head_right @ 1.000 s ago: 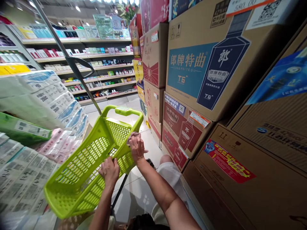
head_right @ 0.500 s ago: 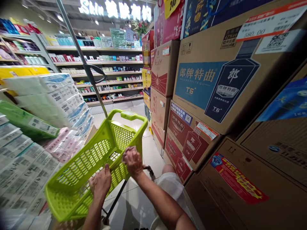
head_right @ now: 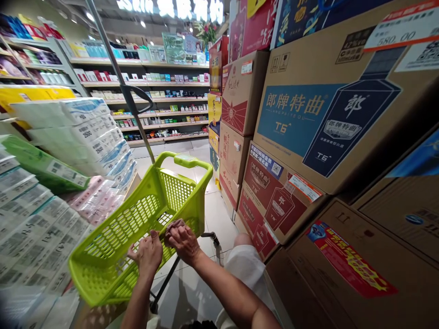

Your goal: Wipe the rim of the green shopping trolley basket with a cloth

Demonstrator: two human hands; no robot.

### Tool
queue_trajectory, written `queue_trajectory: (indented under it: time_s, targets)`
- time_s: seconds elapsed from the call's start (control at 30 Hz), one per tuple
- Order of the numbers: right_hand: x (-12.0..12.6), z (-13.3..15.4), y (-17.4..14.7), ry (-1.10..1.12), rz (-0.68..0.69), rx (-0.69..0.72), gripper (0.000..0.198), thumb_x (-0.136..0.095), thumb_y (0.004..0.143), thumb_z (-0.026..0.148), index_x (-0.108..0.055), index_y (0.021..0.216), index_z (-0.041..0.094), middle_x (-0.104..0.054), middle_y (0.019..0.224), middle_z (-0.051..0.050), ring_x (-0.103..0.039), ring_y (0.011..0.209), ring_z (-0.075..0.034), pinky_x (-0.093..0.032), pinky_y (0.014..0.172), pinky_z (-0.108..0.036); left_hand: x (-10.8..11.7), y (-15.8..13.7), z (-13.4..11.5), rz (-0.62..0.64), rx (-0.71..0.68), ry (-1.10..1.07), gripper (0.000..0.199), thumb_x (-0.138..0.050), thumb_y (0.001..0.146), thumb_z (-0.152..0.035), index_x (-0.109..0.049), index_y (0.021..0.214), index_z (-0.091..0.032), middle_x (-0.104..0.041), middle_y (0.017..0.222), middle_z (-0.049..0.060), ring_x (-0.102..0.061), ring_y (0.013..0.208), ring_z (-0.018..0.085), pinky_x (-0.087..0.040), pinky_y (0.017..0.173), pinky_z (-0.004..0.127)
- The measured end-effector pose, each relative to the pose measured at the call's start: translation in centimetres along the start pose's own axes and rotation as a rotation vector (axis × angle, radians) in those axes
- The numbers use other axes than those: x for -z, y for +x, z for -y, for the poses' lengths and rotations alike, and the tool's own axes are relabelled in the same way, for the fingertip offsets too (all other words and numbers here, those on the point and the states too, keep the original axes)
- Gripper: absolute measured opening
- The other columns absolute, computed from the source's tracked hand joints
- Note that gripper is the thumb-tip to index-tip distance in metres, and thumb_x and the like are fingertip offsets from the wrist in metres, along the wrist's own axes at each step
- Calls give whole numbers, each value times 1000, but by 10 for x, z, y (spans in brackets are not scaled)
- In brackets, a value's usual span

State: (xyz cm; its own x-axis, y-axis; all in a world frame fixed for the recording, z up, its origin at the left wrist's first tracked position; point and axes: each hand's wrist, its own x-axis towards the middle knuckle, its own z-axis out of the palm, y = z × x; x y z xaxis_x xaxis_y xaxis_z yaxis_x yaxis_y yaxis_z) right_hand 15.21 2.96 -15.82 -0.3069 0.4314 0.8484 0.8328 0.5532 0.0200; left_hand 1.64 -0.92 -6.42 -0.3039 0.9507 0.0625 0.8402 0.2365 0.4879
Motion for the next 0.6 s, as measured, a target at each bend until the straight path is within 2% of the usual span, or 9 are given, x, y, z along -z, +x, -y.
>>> queue_trajectory:
  time_s: [0.07, 0.17, 0.23, 0.27, 0.37, 0.4, 0.5, 0.53, 0.6]
  targets:
    - [1, -7, 3, -5, 2, -54, 16, -56, 94, 11, -67, 98, 23, -69, 124, -5, -53, 114, -22, -39, 100, -37, 1, 0, 1, 11, -12, -17, 63, -15, 102, -40, -74, 98, -18, -73, 119, 16, -53, 131, 29, -12, 120, 58]
    - [4, -28, 17, -69, -34, -306, 19, -56, 92, 9, -67, 102, 21, -69, 126, -8, -51, 116, -25, -40, 96, -39, 1, 0, 3, 11, -11, -36, 65, -14, 103, -42, -74, 105, -18, -72, 121, 17, -52, 132, 29, -11, 120, 59]
    - [5, -31, 22, -82, -71, -372, 20, -56, 92, 10, -67, 104, 20, -68, 128, -9, -51, 117, -26, -40, 96, -40, 1, 0, 3, -6, -1, -39, 64, -14, 103, -42, -74, 102, -18, -73, 119, 17, -52, 132, 28, -9, 121, 59]
    - [6, -27, 22, -67, -83, -339, 19, -55, 92, 10, -68, 102, 20, -69, 127, -8, -51, 117, -26, -41, 95, -40, 0, 0, 4, -14, 1, -40, 64, -15, 103, -42, -74, 99, -18, -73, 117, 17, -52, 131, 28, -9, 121, 59]
    - [13, -10, 16, 31, -44, -109, 17, -54, 94, 12, -68, 95, 23, -71, 123, -4, -55, 112, -22, -43, 94, -36, -1, -1, 5, -22, -17, -42, 63, -16, 102, -44, -73, 90, -20, -75, 111, 16, -56, 127, 29, -8, 120, 59]
    - [15, -5, 14, 54, -34, -83, 17, -54, 95, 13, -68, 95, 23, -71, 124, -3, -56, 111, -21, -44, 95, -35, -1, -1, 5, -18, -32, -46, 63, -16, 101, -45, -72, 88, -20, -75, 110, 15, -56, 126, 29, -8, 120, 59]
    - [21, -3, 17, 52, -45, -162, 17, -55, 97, 16, -69, 104, 23, -68, 132, -4, -55, 111, -21, -45, 97, -36, -1, -4, 4, -18, -58, -56, 63, -16, 101, -46, -72, 84, -21, -75, 111, 13, -57, 124, 28, -8, 120, 59]
    - [22, -8, 20, 40, -37, -145, 18, -55, 98, 17, -69, 107, 23, -67, 135, -4, -54, 112, -22, -45, 97, -37, 0, -5, 3, -20, -57, -57, 64, -15, 101, -46, -72, 85, -21, -75, 112, 13, -57, 123, 28, -9, 120, 59]
    - [23, -27, 30, 24, 12, -22, 20, -55, 98, 17, -69, 111, 24, -66, 136, -2, -54, 111, -21, -45, 97, -37, 2, -8, 4, -12, -63, -54, 64, -15, 101, -45, -73, 90, -21, -75, 112, 13, -58, 122, 27, -10, 120, 57]
